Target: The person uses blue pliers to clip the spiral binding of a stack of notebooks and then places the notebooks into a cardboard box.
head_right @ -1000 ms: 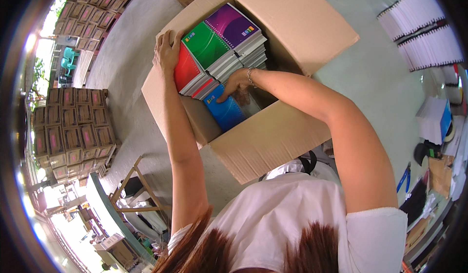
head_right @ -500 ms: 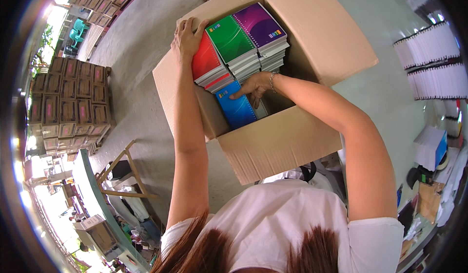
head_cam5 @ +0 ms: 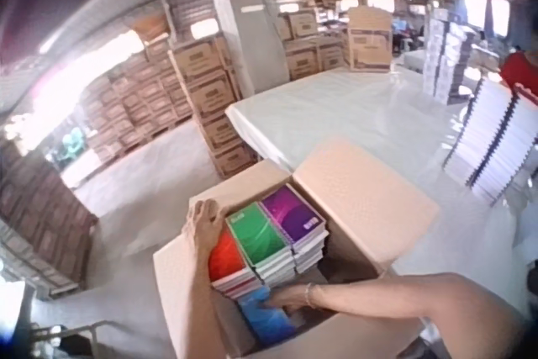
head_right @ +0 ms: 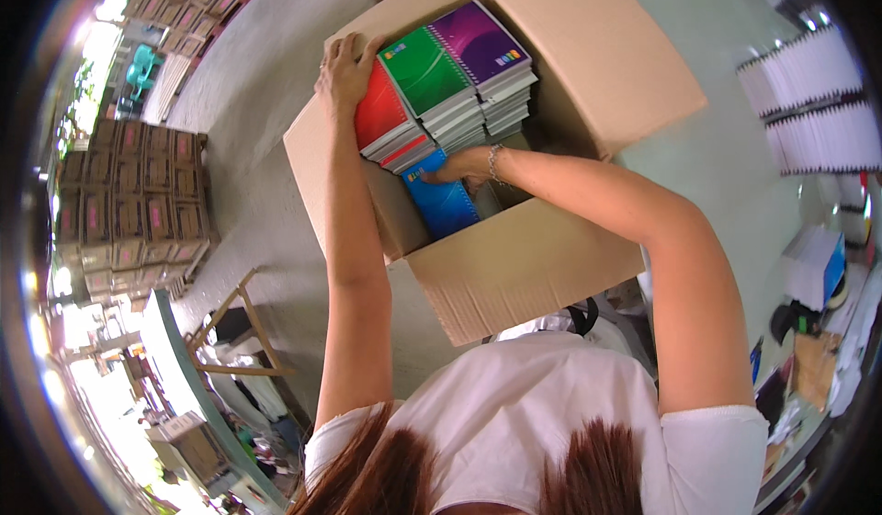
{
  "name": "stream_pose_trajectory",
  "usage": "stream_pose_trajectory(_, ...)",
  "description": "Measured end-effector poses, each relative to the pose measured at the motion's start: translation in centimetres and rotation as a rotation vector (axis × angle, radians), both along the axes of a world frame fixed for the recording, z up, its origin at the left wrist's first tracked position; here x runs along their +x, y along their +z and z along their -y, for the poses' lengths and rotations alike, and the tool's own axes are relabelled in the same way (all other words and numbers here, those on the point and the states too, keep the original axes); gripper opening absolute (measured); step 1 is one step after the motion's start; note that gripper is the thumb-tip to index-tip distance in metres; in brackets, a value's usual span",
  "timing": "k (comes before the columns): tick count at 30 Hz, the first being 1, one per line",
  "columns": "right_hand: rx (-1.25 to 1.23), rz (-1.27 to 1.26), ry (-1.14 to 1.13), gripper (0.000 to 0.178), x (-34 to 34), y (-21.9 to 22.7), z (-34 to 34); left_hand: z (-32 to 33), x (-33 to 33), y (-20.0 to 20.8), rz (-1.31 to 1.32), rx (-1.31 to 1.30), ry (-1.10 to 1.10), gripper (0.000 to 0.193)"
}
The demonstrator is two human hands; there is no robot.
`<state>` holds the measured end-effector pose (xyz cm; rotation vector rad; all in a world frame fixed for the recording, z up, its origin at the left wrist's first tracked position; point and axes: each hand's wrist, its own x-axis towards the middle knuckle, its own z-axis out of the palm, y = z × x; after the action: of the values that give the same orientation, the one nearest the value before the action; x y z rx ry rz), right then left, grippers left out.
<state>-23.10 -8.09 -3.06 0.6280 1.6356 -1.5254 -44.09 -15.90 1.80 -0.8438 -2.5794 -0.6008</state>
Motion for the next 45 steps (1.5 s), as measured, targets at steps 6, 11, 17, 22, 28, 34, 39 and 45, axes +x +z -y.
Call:
stream_pose_trajectory(6, -0.384, -0.018, 0.132, 0.107, -1.0, -3.2, -1.6, -0.6, -0.4, 0.5, 0.065, -0.058, -0.002, 0.069)
stream_pose_trajectory(11, -0.288, -0.001, 0.131, 0.106, -2.0, -2.1, -0.4, -0.4, -0.7, 0.4, 0.120, -0.101, 0.022, 0.073)
stream_pose_trajectory(17, -0.223, -0.050, 0.139, 0.104, -1.3, -0.4, -0.6, -0.2, -0.8, 0.3, 0.132, -0.086, 0.005, 0.074)
stream_pose_trajectory(22, -0.242, -0.047, 0.152, 0.106, -1.8, -1.3, -0.8, -0.5, -0.8, 0.5, 0.115, -0.100, -0.013, 0.074)
stream_pose_trajectory(28, -0.241, -0.067, 0.144, 0.107, -1.1, 0.6, -1.1, -0.4, -0.7, 0.4, 0.125, -0.111, -0.007, 0.075)
stream_pose_trajectory(34, -0.208, -0.078, 0.098, 0.110, -1.1, 0.7, -1.1, -0.4, -0.7, 0.6, 0.130, -0.121, 0.014, 0.076)
stream_pose_trajectory(39, -0.198, -0.087, 0.139, 0.108, -2.1, -1.9, -0.9, -0.6, -0.7, 0.7, 0.128, -0.112, -0.012, 0.076)
stream_pose_trajectory(45, -0.209, -0.049, 0.050, 0.102, -1.0, -3.3, -1.3, -0.6, -0.4, 0.7, 0.120, -0.089, -0.012, 0.073)
